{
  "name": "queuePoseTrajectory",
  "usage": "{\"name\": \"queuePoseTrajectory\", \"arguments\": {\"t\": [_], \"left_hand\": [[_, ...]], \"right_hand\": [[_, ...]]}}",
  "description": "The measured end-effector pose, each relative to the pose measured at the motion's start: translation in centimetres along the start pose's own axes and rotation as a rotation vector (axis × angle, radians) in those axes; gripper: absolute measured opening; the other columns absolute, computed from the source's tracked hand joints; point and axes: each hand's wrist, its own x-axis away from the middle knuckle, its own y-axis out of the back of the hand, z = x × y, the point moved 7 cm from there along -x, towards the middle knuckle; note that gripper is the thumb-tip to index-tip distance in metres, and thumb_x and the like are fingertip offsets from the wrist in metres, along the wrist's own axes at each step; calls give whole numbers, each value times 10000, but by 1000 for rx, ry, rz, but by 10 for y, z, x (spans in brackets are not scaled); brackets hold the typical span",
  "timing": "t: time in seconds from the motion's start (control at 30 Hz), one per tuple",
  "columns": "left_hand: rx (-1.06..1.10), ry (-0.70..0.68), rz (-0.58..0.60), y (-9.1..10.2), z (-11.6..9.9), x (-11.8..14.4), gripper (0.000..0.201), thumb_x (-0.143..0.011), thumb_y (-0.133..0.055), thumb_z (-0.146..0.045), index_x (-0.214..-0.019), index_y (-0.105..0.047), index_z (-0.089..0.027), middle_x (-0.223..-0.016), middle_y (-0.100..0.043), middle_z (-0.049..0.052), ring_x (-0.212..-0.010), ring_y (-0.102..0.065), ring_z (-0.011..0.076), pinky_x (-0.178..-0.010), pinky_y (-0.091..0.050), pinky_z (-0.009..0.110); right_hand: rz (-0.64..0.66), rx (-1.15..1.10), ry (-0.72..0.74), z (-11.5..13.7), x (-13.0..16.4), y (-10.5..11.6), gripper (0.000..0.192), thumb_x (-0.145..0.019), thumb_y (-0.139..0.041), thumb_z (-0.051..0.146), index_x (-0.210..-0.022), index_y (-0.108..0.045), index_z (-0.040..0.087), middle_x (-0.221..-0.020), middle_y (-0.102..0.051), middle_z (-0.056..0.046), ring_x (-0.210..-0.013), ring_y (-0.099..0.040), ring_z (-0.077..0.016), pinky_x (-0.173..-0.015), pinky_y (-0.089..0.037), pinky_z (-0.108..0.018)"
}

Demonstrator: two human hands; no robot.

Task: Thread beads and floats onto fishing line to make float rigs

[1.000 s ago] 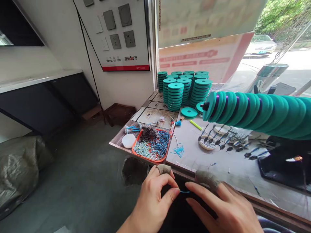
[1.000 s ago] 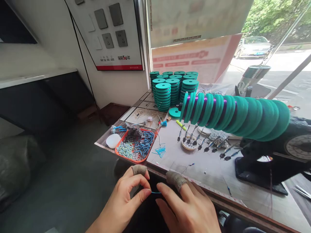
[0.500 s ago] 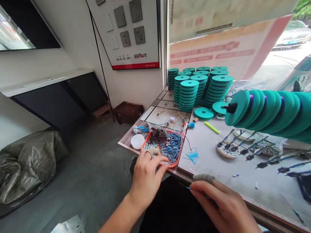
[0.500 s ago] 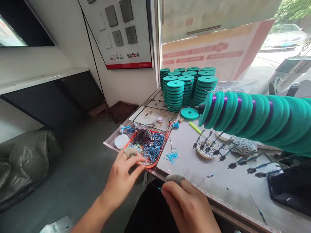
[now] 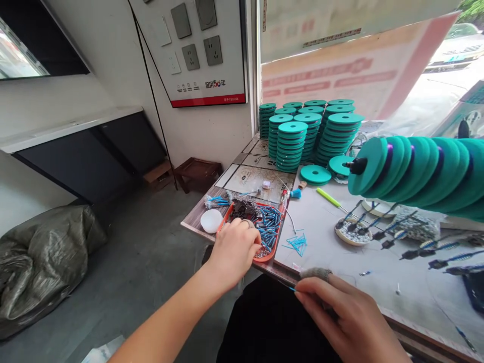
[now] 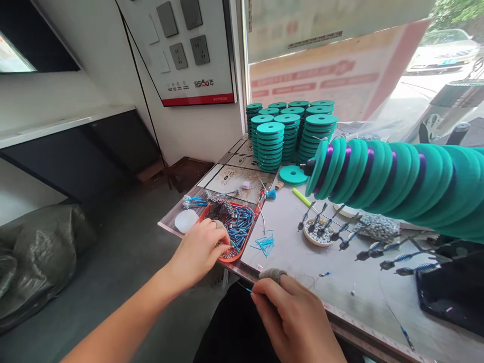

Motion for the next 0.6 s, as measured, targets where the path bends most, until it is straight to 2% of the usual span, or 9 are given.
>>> {"name": "queuePoseTrajectory", "arguments": {"t": [0.1, 0.23, 0.43, 0.5, 0.6], "left_hand": [[71, 5, -67, 1, 4, 5, 145, -815, -502, -72, -755, -571, -186, -773, -595, 34, -770, -517, 214, -678, -394, 327], [203, 9, -147, -1, 8, 9, 200, -820, -431, -33, -735, -512, -194, -736, -569, 12, -715, -512, 182, -642, -384, 289], [442, 91, -272, 3, 7, 23, 146, -799, -507, -80, -707, -541, -188, -690, -609, -8, -660, -566, 145, -624, -425, 242], [618, 165, -304, 0, 6, 34, 77, -791, -569, -147, -723, -561, -182, -678, -623, -10, -633, -573, 131, -602, -442, 218], [1114, 333, -309, -21, 7, 52, 110, -710, -687, -199, -747, -587, -174, -673, -633, -18, -632, -563, 115, -618, -445, 200]], "right_hand": [[0, 7, -35, -1, 0, -2, 187, -915, -418, 261, -814, -575, 254, -718, -590, 14, -629, -592, -145, -560, -433, -236], [1, 20, -43, 0, -1, -4, 197, -915, -415, 270, -804, -577, 247, -704, -586, 6, -627, -590, -157, -551, -422, -245], [-17, 9, -53, 0, -1, -3, 205, -911, -422, 282, -794, -586, 247, -681, -573, 12, -594, -580, -148, -532, -417, -238], [-46, -7, -43, 1, 1, -2, 204, -912, -424, 285, -798, -589, 246, -668, -567, 16, -585, -578, -141, -533, -421, -233], [-96, -18, -16, 3, 5, 0, 205, -916, -422, 286, -812, -594, 243, -660, -566, 18, -578, -579, -132, -536, -426, -225]]}}
